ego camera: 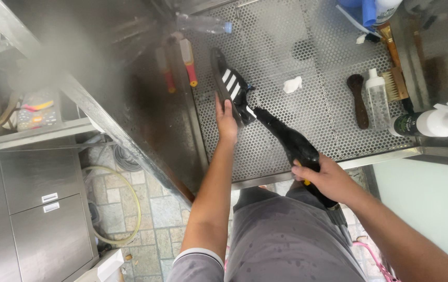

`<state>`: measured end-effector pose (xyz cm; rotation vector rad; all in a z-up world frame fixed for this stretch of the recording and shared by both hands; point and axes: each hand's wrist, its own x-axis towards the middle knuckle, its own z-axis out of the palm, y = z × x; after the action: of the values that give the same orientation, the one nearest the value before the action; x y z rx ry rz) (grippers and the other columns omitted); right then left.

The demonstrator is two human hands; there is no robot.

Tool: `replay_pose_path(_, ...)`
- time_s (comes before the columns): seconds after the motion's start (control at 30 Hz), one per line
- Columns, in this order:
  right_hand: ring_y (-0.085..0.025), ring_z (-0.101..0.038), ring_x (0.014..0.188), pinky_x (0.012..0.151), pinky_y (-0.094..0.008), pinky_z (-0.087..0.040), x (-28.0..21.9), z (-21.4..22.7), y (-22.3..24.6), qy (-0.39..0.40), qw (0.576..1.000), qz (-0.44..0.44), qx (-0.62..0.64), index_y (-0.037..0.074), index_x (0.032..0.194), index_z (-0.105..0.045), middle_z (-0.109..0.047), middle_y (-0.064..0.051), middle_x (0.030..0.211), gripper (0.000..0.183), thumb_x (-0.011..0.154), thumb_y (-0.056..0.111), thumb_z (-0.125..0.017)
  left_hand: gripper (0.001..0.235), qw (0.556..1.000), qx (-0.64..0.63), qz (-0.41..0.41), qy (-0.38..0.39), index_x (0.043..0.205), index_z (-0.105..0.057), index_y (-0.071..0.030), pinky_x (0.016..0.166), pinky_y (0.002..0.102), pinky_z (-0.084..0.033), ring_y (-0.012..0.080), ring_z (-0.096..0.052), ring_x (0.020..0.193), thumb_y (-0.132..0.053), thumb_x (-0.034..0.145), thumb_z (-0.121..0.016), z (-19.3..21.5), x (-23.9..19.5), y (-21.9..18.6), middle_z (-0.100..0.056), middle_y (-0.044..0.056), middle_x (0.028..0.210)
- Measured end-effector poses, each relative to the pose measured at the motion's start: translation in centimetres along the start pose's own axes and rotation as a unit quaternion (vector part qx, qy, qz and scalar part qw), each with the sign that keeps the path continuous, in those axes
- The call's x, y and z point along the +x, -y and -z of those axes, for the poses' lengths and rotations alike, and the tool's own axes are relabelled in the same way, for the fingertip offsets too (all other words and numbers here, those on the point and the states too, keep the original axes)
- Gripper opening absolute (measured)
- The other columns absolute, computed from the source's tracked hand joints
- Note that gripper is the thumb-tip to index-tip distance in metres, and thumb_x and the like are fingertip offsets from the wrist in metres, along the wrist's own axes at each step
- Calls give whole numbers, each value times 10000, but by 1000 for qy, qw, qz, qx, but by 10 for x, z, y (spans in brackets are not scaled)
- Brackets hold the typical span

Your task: The person cleans a pair of black sneakers using a high-pressure water spray gun and a white cloth. They rinse the shoes, wipe them with the cloth, and place them in a sink.

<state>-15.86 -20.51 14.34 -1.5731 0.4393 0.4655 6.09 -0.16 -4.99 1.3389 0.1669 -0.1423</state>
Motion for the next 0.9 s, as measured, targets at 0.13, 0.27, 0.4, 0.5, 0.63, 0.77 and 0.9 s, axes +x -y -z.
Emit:
replay_pose_path(0.13,-165,-674,846,790,-315,-521,6,17,-15,-69,996,-46,-37,32,1131,-707,-728,-65,887,352,873,271,-724,770,993,68,46,-90,1647,-29,-103,1161,382,-359,346,-460,1387,-223,1045,-494,-33,-17,-3,-401,246,1571)
replay_pose_path(0.27,-164,-670,862,808,-314,-524,3,43,-35,-84,996,3,35,-1,1129,-684,-708,-83,893,350,902,265,-703,1080,985,15,153,-84,1581,246,-76,1065,509,-449,427,-533,1273,-123,875,-570,-75,-64,-27,-359,269,1564)
replay_pose_path(0.4,-168,-664,858,801,-313,-511,-7,68,-49,-98,994,10,43,-7,1110,-678,-707,-86,880,331,900,247,-708,1209,856,511,-54,-51,1564,90,67,1212,586,-127,469,-133,1496,-120,782,-813,-81,-68,-76,-91,323,1617)
replay_pose_path(0.5,-171,-663,840,781,-322,-509,-15,80,-57,-109,993,-40,21,-4,1089,-694,-719,-91,866,304,897,231,-707,1192,720,683,-101,64,1583,-89,-92,1202,646,-52,403,-75,1558,-202,687,-867,-74,-34,-107,-134,169,1678)
replay_pose_path(0.63,-158,-662,838,781,-319,-521,-18,83,-74,-105,993,-44,18,6,1086,-701,-724,-83,880,320,872,241,-731,1038,589,739,-152,288,1549,-334,-299,1209,650,-41,335,-106,1546,-267,675,-893,-92,20,-106,-214,76,1663)
replay_pose_path(0.77,-145,-673,847,788,-316,-528,-19,88,-83,-94,994,-52,4,23,1092,-717,-737,-64,886,331,858,256,-736,1203,470,790,-65,389,1600,-357,-326,1251,533,-271,290,-354,1477,-458,560,-948,-100,39,-117,-448,102,1514)
replay_pose_path(0.9,-147,-672,850,797,-316,-522,-16,98,-83,-103,993,-55,4,19,1091,-718,-736,-62,881,320,880,259,-732,977,539,793,-26,283,1380,-543,-193,1003,493,-482,325,-403,1373,-640,594,-916,-102,18,-115,-471,145,1387)
